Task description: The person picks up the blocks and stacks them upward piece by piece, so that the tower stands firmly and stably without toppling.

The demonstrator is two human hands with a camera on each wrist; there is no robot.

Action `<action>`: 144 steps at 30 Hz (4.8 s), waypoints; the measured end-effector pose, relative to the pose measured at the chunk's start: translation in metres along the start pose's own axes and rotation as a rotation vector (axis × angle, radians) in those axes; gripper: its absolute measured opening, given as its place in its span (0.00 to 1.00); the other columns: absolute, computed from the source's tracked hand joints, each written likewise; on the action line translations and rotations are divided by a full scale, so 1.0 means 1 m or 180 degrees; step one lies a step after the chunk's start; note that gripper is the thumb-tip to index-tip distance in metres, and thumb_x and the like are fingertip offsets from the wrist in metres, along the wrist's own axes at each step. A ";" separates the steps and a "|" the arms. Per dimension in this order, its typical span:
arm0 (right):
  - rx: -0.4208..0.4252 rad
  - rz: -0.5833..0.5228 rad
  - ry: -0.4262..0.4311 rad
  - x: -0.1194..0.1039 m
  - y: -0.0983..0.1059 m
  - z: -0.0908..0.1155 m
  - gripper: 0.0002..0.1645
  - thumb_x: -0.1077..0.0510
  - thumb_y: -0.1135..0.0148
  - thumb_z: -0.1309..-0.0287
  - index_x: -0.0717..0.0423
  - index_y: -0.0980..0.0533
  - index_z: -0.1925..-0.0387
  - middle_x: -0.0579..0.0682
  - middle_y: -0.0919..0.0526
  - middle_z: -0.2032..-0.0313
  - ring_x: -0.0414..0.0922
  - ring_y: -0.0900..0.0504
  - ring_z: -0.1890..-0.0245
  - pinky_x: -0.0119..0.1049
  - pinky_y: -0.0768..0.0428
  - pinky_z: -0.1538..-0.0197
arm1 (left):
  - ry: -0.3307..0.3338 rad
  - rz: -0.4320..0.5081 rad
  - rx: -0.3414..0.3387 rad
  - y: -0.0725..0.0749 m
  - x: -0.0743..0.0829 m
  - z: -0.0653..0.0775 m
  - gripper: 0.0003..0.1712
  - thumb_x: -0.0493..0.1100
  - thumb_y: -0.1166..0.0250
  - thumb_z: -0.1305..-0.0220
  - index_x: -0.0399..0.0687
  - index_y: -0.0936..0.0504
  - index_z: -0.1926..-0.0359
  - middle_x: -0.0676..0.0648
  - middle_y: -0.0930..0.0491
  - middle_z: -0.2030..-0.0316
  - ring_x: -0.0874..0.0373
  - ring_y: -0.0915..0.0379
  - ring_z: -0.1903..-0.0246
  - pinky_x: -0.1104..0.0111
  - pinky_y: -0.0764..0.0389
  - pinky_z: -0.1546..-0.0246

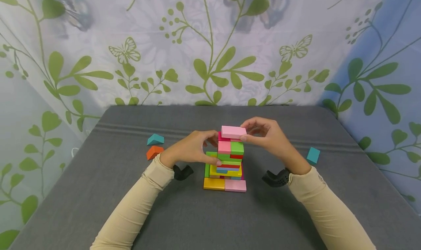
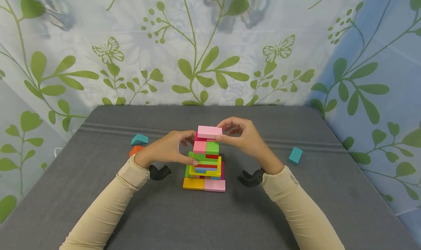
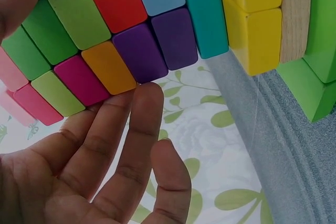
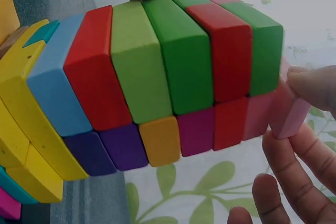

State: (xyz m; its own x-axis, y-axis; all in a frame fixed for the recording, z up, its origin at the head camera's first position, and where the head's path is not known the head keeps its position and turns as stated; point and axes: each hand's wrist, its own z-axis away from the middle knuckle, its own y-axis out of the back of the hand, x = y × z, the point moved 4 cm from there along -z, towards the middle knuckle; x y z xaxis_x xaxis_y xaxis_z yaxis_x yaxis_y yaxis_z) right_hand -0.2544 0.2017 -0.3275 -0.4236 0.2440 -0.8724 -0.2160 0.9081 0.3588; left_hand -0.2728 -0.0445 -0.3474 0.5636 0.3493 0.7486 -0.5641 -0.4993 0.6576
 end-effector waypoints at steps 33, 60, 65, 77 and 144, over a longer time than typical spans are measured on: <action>0.0023 0.0398 0.0146 0.010 0.032 0.017 0.12 0.70 0.34 0.29 0.70 0.19 0.47 0.45 0.13 0.52 0.39 0.16 0.53 0.29 0.18 0.49 | -0.0061 0.0088 0.0005 0.001 -0.003 0.001 0.37 0.46 0.21 0.39 0.36 0.23 0.34 0.43 0.16 0.44 0.39 0.20 0.42 0.42 0.22 0.40; -0.0566 0.2484 -0.1261 0.123 0.174 0.099 0.30 0.82 0.44 0.52 0.70 0.17 0.45 0.80 0.21 0.47 0.73 0.19 0.53 0.46 0.26 0.65 | -0.0053 0.0086 -0.0035 -0.001 0.001 0.001 0.37 0.47 0.21 0.38 0.36 0.22 0.34 0.44 0.15 0.43 0.42 0.20 0.42 0.44 0.20 0.41; -0.0606 0.2446 -0.1216 0.122 0.173 0.098 0.22 0.76 0.32 0.47 0.70 0.15 0.48 0.74 0.16 0.53 0.62 0.17 0.58 0.45 0.23 0.65 | -0.0041 0.0059 -0.0022 0.000 0.001 0.002 0.36 0.47 0.21 0.39 0.37 0.22 0.34 0.45 0.15 0.44 0.44 0.19 0.42 0.45 0.19 0.40; -0.0426 0.2065 -0.0609 0.083 0.139 0.080 0.21 0.62 0.18 0.42 0.59 0.12 0.47 0.46 0.13 0.57 0.32 0.20 0.59 0.32 0.18 0.57 | -0.0043 0.0094 -0.0038 0.000 0.000 0.002 0.36 0.46 0.20 0.39 0.36 0.22 0.34 0.43 0.16 0.43 0.38 0.20 0.41 0.41 0.21 0.39; 0.0066 0.1556 0.1572 -0.042 -0.012 0.028 0.17 0.56 0.17 0.40 0.59 0.11 0.53 0.51 0.16 0.58 0.47 0.24 0.57 0.30 0.26 0.53 | -0.0012 0.0007 -0.0034 0.001 0.002 0.001 0.38 0.47 0.20 0.38 0.36 0.23 0.31 0.44 0.14 0.43 0.42 0.19 0.41 0.41 0.20 0.42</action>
State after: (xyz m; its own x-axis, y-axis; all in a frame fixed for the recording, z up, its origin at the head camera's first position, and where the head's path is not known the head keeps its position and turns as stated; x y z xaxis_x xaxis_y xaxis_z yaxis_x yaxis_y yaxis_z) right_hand -0.2097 0.1897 -0.3050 -0.8197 0.4477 -0.3573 0.1162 0.7409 0.6615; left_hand -0.2723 -0.0451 -0.3455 0.5646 0.3452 0.7497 -0.5718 -0.4915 0.6569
